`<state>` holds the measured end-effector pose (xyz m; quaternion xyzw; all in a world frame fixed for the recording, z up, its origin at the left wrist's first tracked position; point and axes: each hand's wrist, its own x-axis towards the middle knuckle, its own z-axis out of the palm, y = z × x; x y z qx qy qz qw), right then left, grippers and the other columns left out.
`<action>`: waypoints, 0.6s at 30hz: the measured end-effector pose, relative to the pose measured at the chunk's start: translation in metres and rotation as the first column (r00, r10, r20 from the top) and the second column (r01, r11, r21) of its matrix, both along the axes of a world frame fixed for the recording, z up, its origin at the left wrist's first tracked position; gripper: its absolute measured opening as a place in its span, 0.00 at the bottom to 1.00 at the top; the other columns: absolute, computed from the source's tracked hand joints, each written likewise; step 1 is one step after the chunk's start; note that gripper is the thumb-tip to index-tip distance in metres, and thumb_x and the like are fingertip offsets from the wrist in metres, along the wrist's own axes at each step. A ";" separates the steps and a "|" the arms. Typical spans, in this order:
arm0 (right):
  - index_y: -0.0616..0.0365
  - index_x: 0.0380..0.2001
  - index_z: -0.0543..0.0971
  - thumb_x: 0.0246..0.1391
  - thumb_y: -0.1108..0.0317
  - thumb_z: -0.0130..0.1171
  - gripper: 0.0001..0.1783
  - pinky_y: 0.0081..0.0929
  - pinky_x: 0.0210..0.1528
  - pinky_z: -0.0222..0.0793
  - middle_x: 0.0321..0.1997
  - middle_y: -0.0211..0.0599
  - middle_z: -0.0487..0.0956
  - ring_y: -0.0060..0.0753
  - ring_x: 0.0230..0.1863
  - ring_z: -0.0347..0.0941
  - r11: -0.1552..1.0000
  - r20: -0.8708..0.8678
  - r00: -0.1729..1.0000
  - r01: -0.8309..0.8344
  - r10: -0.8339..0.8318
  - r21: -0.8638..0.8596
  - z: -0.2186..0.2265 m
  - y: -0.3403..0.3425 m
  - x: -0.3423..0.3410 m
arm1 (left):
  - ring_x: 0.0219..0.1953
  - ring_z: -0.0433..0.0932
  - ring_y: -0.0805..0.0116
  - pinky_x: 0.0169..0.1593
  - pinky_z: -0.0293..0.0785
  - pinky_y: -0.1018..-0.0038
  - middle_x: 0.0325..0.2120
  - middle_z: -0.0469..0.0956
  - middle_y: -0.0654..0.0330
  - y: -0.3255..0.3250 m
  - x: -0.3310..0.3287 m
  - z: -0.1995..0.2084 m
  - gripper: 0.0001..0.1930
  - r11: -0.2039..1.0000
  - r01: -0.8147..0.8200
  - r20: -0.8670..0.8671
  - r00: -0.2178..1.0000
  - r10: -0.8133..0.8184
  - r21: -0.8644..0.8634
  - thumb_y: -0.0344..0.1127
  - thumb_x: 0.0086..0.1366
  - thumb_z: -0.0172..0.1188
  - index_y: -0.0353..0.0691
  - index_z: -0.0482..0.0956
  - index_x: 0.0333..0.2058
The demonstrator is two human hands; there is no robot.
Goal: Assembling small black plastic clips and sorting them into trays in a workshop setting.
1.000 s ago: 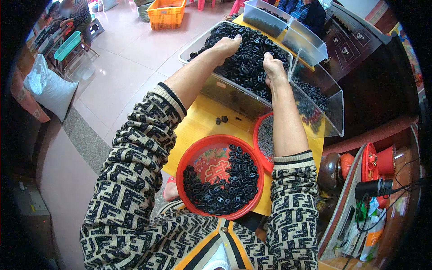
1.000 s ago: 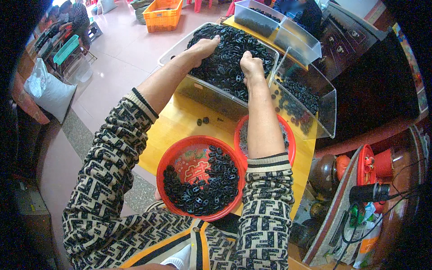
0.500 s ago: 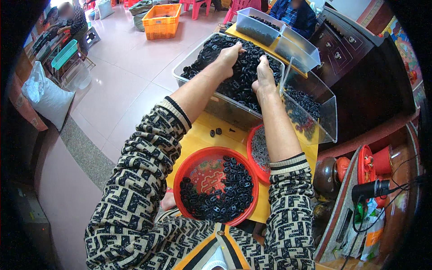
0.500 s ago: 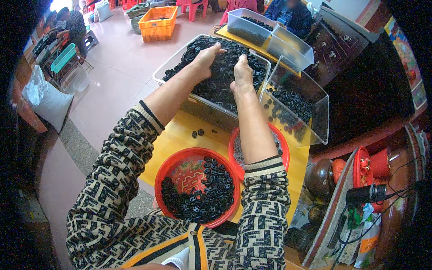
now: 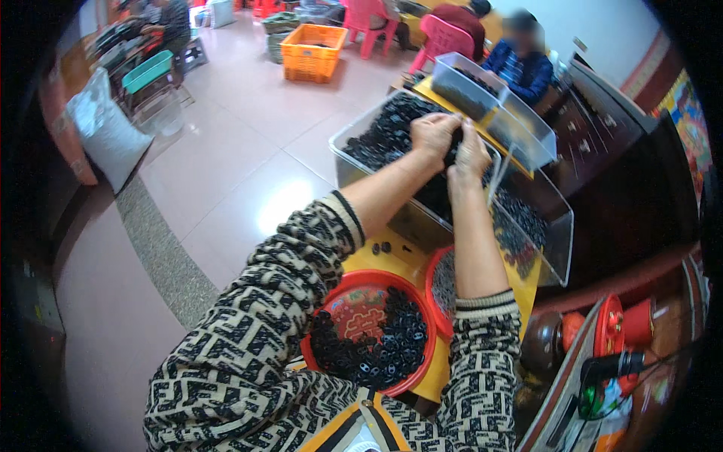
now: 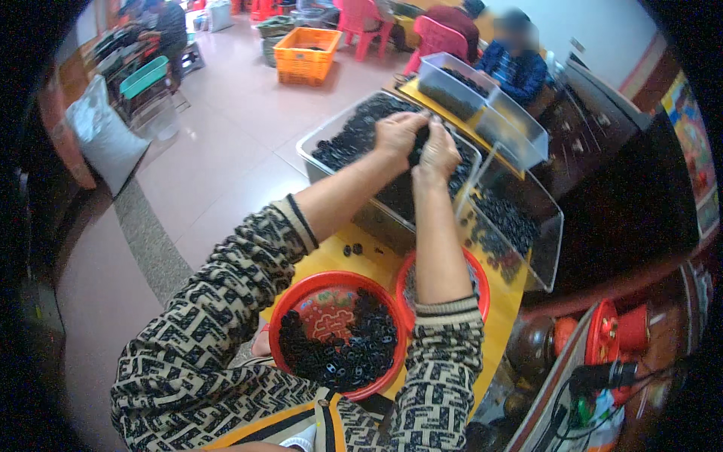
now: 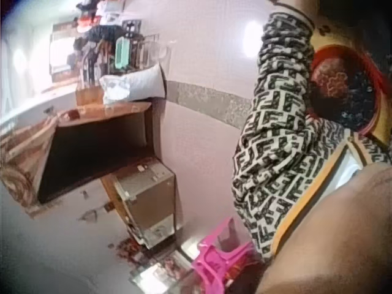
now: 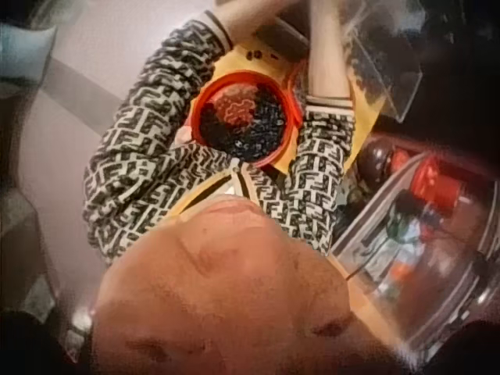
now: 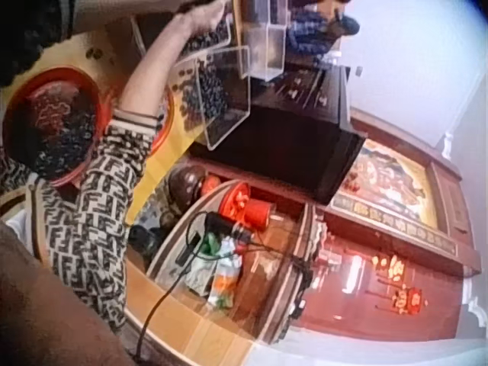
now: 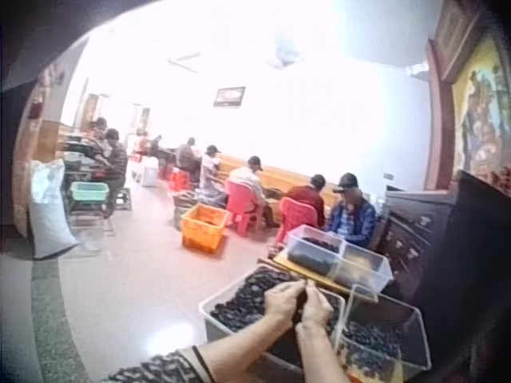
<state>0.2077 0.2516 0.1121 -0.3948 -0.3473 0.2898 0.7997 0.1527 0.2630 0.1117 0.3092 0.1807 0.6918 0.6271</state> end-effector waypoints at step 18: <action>0.63 0.36 0.75 0.49 0.64 0.54 0.14 0.20 0.38 0.67 0.34 0.32 0.74 0.23 0.34 0.70 0.986 0.005 0.995 -0.095 0.095 0.137 0.012 -0.068 -0.017 | 0.22 0.71 0.77 0.27 0.69 0.79 0.20 0.75 0.64 -0.056 -0.010 0.012 0.10 0.944 -0.218 0.039 0.976 0.215 0.248 0.33 0.47 0.62 0.32 0.78 0.25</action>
